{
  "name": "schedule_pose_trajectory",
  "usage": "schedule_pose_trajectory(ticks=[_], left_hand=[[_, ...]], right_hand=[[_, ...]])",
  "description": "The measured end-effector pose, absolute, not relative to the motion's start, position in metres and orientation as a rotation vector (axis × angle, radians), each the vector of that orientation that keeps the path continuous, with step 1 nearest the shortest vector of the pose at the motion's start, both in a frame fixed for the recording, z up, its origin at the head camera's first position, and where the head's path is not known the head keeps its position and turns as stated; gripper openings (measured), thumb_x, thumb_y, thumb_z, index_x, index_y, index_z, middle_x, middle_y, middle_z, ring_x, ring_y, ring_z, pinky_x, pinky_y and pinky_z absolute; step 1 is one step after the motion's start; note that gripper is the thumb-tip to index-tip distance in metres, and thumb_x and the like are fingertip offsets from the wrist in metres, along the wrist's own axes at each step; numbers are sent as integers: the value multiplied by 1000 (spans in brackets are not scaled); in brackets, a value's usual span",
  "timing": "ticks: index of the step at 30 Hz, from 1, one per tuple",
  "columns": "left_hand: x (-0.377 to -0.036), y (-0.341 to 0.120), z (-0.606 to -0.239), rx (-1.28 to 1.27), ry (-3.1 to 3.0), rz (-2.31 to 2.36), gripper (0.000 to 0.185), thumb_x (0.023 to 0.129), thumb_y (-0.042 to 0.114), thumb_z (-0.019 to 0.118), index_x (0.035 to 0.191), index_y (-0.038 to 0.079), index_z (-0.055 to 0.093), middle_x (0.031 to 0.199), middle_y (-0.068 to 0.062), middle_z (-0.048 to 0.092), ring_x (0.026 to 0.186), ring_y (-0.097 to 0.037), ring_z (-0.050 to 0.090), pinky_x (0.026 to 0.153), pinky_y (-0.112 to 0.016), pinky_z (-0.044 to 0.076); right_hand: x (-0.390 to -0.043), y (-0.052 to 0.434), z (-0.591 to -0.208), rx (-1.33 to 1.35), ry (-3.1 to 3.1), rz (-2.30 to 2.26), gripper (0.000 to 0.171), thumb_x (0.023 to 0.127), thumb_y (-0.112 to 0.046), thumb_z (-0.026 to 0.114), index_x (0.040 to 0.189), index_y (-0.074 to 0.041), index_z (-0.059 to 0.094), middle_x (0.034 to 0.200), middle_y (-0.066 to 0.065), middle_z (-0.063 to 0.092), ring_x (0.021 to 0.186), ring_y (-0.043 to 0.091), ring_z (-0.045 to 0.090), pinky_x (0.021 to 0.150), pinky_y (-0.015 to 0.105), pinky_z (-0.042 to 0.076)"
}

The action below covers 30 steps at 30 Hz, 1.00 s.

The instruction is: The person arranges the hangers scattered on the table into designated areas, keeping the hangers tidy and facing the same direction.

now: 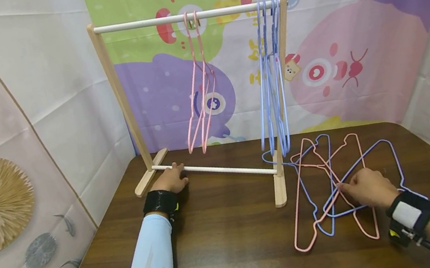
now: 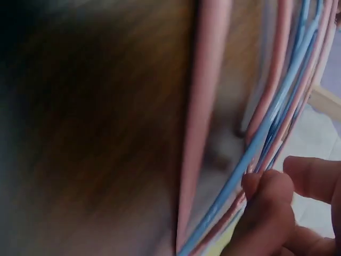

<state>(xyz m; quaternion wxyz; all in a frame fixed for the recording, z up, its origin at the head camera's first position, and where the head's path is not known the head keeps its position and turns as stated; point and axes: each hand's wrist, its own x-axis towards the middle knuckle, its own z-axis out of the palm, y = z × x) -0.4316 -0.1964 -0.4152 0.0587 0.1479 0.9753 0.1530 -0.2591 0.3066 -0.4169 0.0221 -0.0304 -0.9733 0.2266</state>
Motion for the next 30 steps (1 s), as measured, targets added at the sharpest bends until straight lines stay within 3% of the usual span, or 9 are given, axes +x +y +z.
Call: schedule_pose_trajectory(ticks=[10, 18, 30], left_hand=[[-431, -196, -415, 444, 2950, 475, 63, 104, 20, 54, 158, -2, 32, 162, -35, 19, 149, -51, 23, 120, -59, 27], [-431, -197, -415, 444, 2950, 479, 63, 103, 20, 55, 158, -2, 32, 162, -34, 20, 149, -51, 23, 120, -59, 27], [-432, -196, -415, 454, 2963, 464, 62, 104, 19, 54, 158, -3, 33, 162, -35, 21, 149, -50, 24, 120, -59, 27]], right_hand=[[-266, 296, -426, -370, -2947, 1147, 49, 90, -36, 75, 51, -11, 59, 45, -5, 48, 39, 11, 45, 39, 24, 42], [-268, 294, -424, -450, -2905, 1386, 34, 86, -14, 64, 53, -10, 61, 45, -6, 50, 39, 6, 44, 40, 21, 42], [-264, 300, -411, -562, -2727, 1819, 33, 97, -16, 59, 64, -16, 62, 54, -10, 56, 47, 2, 51, 46, 21, 45]])
